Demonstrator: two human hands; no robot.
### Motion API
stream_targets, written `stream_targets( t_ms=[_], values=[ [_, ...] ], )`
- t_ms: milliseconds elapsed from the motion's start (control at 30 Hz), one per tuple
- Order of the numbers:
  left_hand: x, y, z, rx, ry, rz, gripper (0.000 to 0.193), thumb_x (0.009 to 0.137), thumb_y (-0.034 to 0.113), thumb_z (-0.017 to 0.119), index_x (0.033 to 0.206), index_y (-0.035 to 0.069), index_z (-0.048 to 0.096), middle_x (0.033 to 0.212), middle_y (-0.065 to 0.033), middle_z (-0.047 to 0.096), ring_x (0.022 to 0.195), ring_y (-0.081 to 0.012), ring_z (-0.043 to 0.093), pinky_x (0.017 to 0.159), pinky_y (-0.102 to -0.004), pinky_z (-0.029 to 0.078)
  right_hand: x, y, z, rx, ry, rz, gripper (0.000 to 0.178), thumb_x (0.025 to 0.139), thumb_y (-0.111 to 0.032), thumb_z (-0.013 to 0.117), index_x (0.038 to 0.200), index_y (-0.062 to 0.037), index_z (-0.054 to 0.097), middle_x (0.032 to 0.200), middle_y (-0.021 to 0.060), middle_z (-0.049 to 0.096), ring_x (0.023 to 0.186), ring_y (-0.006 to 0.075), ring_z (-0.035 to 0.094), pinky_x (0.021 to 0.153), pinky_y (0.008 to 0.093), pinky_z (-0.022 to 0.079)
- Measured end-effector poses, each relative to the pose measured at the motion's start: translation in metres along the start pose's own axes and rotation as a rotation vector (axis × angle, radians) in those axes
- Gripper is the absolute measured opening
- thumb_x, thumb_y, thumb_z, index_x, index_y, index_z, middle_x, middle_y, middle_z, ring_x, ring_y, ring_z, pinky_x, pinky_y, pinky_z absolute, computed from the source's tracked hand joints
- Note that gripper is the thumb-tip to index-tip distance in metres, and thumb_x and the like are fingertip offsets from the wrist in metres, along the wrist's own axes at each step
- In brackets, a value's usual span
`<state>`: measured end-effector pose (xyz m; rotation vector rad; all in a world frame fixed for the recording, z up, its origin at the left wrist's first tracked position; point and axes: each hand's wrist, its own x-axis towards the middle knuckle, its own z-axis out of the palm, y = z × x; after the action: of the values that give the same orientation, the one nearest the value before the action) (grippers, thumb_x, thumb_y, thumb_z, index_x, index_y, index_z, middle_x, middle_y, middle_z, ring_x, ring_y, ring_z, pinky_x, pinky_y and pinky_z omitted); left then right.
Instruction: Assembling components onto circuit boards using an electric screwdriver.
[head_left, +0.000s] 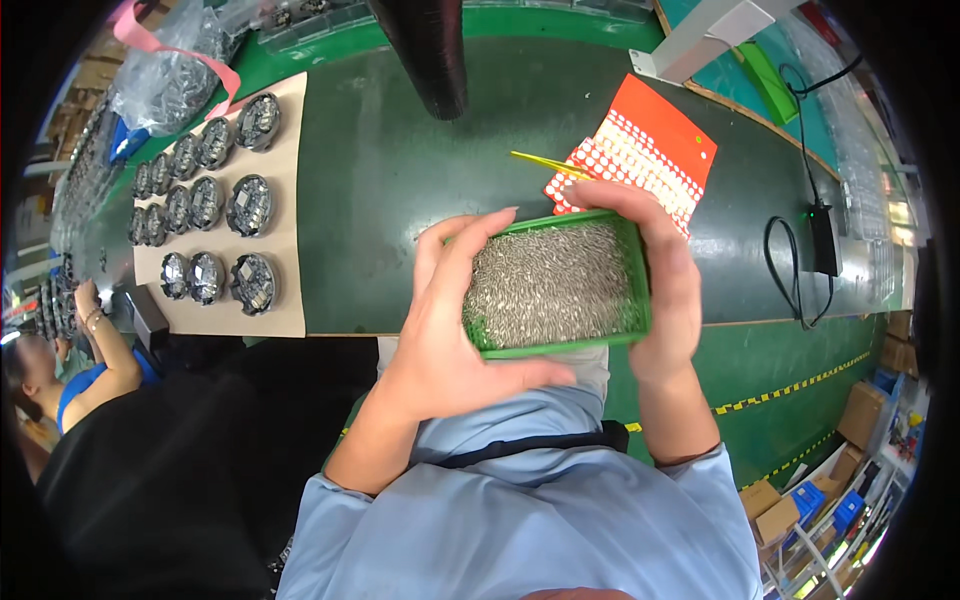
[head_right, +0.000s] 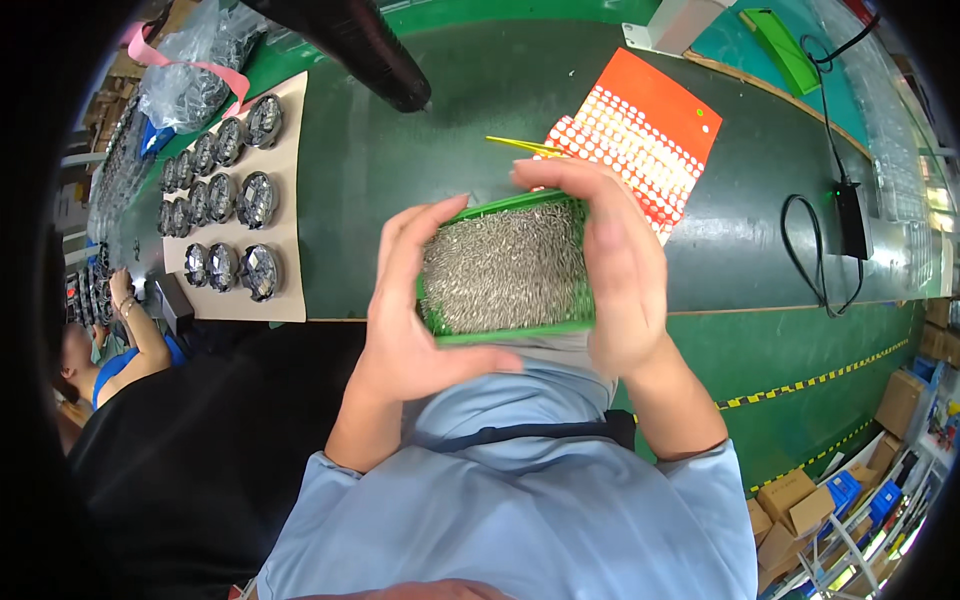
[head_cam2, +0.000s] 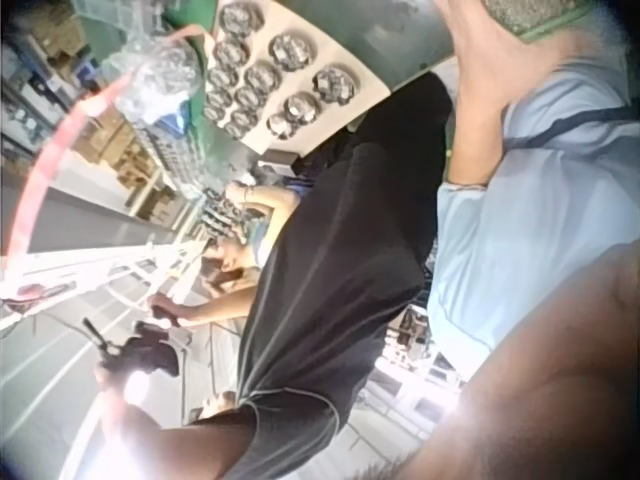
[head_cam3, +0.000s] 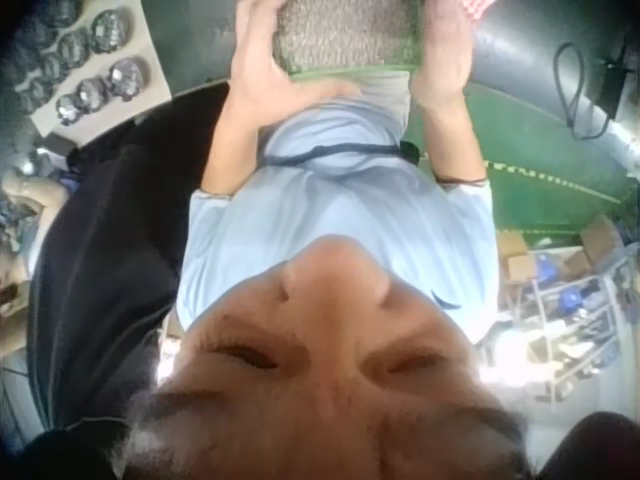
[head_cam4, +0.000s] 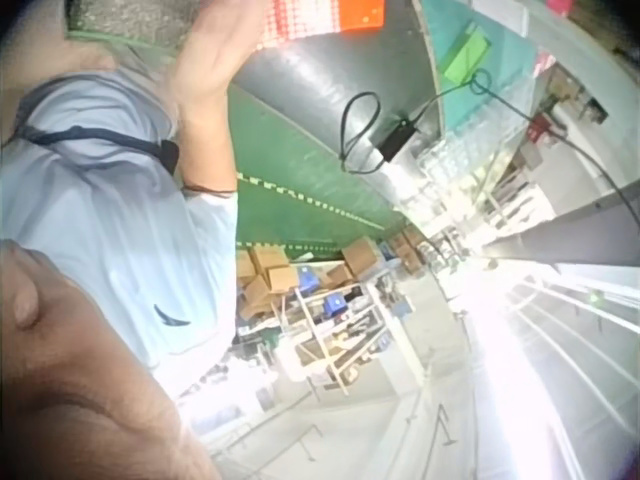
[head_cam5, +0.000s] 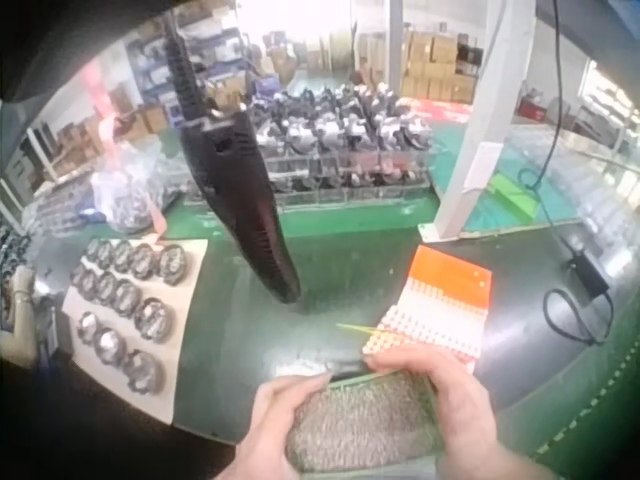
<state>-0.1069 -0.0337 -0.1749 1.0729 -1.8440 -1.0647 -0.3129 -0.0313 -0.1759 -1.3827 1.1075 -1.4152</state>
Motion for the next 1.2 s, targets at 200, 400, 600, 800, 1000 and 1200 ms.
stream_targets(
  t_ms=[200, 400, 600, 800, 1000, 1200],
  values=[
    [0.000, -0.004, -0.001, 0.057, 0.102, 0.036, 0.105, 0.050, 0.025, 0.101, 0.141, 0.001, 0.054, 0.132, -0.0182, 0.054, 0.123, -0.0324, 0.057, 0.105, -0.0410, 0.048, 0.001, -0.014, -0.013, -0.465, -0.099, -0.214, 0.039, 0.107, -0.023, 0.047, 0.123, 0.0074, 0.066, 0.131, 0.0236, 0.065, 0.123, 0.0366, 0.063, 0.107, 0.0442, 0.047],
    [-0.001, -0.008, 0.001, 0.233, 0.190, 0.013, 0.099, 0.053, 0.020, 0.100, 0.139, 0.001, 0.054, 0.131, -0.0196, 0.053, 0.123, -0.0351, 0.055, 0.102, -0.0430, 0.050, -0.015, -0.038, -0.015, -0.842, -0.430, -0.305, 0.050, 0.089, -0.023, 0.074, 0.129, 0.0041, 0.063, 0.135, 0.0205, 0.062, 0.132, 0.0384, 0.058, 0.115, 0.0550, 0.041],
    [-0.003, -0.011, 0.004, 0.241, 0.226, 0.019, 0.096, 0.058, 0.023, 0.099, 0.139, 0.001, 0.053, 0.131, -0.0218, 0.051, 0.124, -0.0364, 0.052, 0.100, -0.0442, 0.050, -0.015, -0.046, 0.004, -1.095, -0.597, -0.211, 0.073, 0.089, -0.047, 0.068, 0.136, 0.0075, 0.056, 0.144, 0.0210, 0.054, 0.141, 0.0338, 0.048, 0.123, 0.0571, 0.027],
    [-0.008, -0.014, 0.003, 0.253, 0.226, -0.001, 0.097, 0.058, 0.024, 0.099, 0.139, 0.001, 0.053, 0.130, -0.0209, 0.052, 0.124, -0.0362, 0.052, 0.100, -0.0447, 0.050, -0.012, -0.044, 0.005, -1.142, -0.633, -0.210, 0.079, 0.089, -0.054, 0.065, 0.139, 0.0067, 0.054, 0.147, 0.0215, 0.052, 0.141, 0.0348, 0.048, 0.123, 0.0566, 0.027],
    [-0.009, -0.012, -0.004, 0.314, 0.207, 0.050, 0.095, 0.057, 0.023, 0.100, 0.139, 0.002, 0.055, 0.129, -0.0204, 0.053, 0.124, -0.0359, 0.053, 0.100, -0.0444, 0.051, -0.020, -0.057, 0.005, -1.125, -0.708, -0.196, 0.084, 0.085, -0.055, 0.066, 0.138, 0.0093, 0.054, 0.146, 0.0226, 0.053, 0.142, 0.0341, 0.047, 0.122, 0.0563, 0.029],
    [-0.010, -0.012, -0.001, 0.275, 0.253, 0.004, 0.095, 0.057, 0.022, 0.099, 0.139, 0.002, 0.055, 0.129, -0.0199, 0.052, 0.123, -0.0356, 0.053, 0.100, -0.0445, 0.051, -0.006, -0.049, 0.012, -1.172, -0.668, -0.239, 0.080, 0.086, -0.053, 0.066, 0.135, 0.0102, 0.056, 0.143, 0.0224, 0.054, 0.139, 0.0346, 0.049, 0.122, 0.0532, 0.032]
  ],
)
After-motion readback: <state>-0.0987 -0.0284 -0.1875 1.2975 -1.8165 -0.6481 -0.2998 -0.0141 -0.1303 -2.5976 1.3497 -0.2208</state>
